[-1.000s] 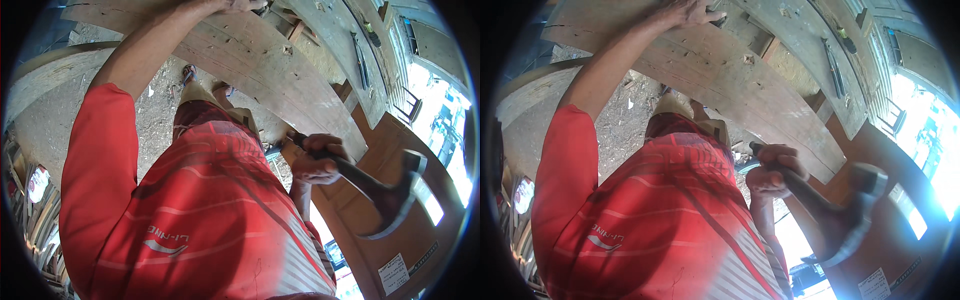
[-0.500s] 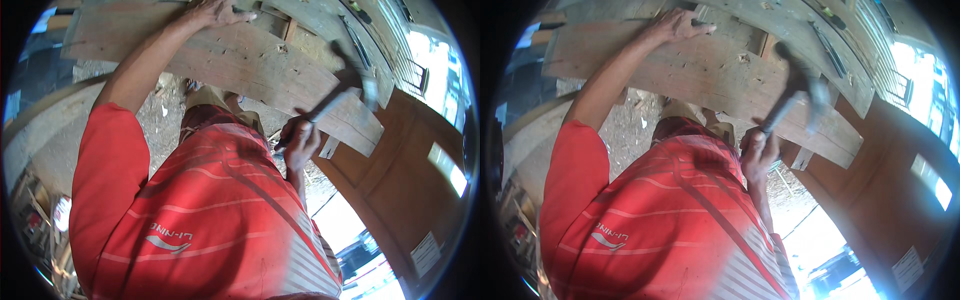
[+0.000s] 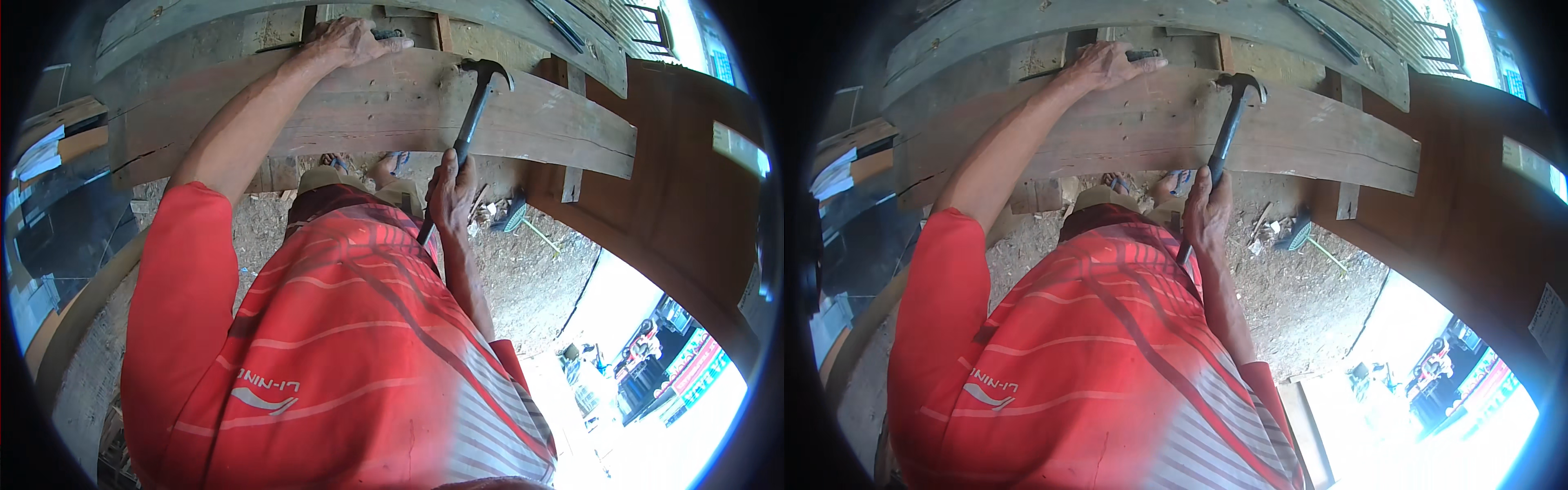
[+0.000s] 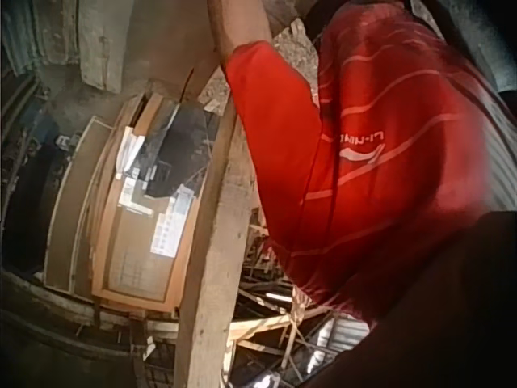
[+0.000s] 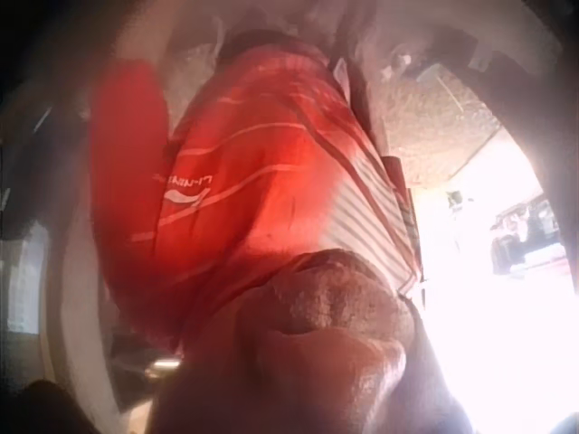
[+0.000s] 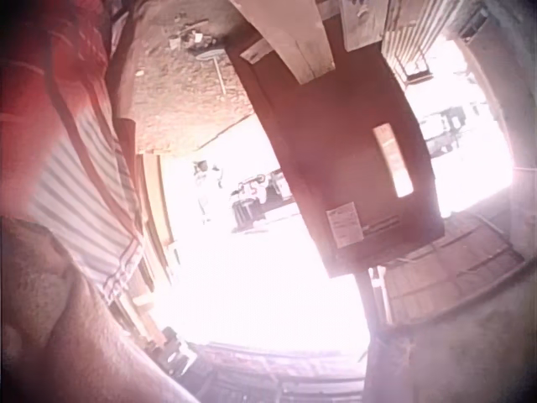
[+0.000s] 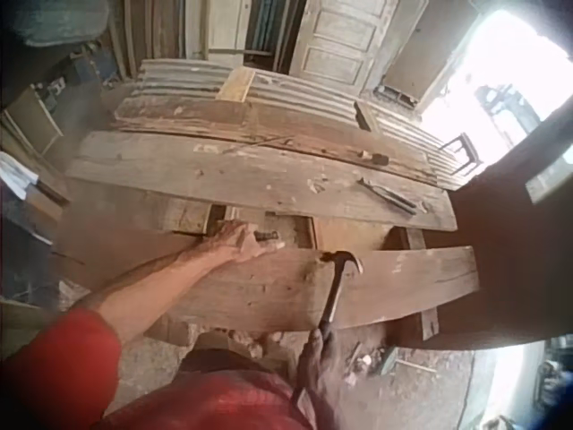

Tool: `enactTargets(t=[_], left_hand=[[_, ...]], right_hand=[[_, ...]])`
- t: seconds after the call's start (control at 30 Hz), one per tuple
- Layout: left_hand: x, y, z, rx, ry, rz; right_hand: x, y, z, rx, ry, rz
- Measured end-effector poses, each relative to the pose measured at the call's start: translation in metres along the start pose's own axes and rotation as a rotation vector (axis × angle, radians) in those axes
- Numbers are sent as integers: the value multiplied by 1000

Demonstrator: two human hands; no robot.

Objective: The person uses a hammer and a chisel to remove a wooden block from a long plank and then uses pliers to pull out a nail.

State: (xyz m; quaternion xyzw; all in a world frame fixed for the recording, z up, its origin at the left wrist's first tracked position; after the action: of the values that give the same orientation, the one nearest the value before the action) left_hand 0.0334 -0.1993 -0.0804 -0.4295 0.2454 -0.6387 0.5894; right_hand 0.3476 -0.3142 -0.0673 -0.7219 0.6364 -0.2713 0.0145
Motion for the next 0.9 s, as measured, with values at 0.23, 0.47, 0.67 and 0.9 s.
enactTargets(t=[0.23,0.47,0.67,0.9], left_hand=[[3,5,-19,-50,-44,9],[0,-10,-5,7,-8,-18],[1,-7,-6,-32,-34,-54],[0,-12,6,16,-51,-127]], right_hand=[[59,-20,-113,-411,-455,194],[8,16,-29,77,46,155],[57,-37,-154,-442,-583,457],[12,21,-32,233,74,152]])
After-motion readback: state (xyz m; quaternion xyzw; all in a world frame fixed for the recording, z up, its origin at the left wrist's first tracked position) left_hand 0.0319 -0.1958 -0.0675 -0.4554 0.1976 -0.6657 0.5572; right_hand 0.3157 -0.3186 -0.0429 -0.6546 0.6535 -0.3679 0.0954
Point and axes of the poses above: each hand's wrist, its own x-axis away from the middle knuckle, its own y-axis out of the palm, z = x × y, the point moved 5 cm from there along -x, towards the middle knuckle, and after that the axes turned 7 degrees about y, right-handed, at the moved point
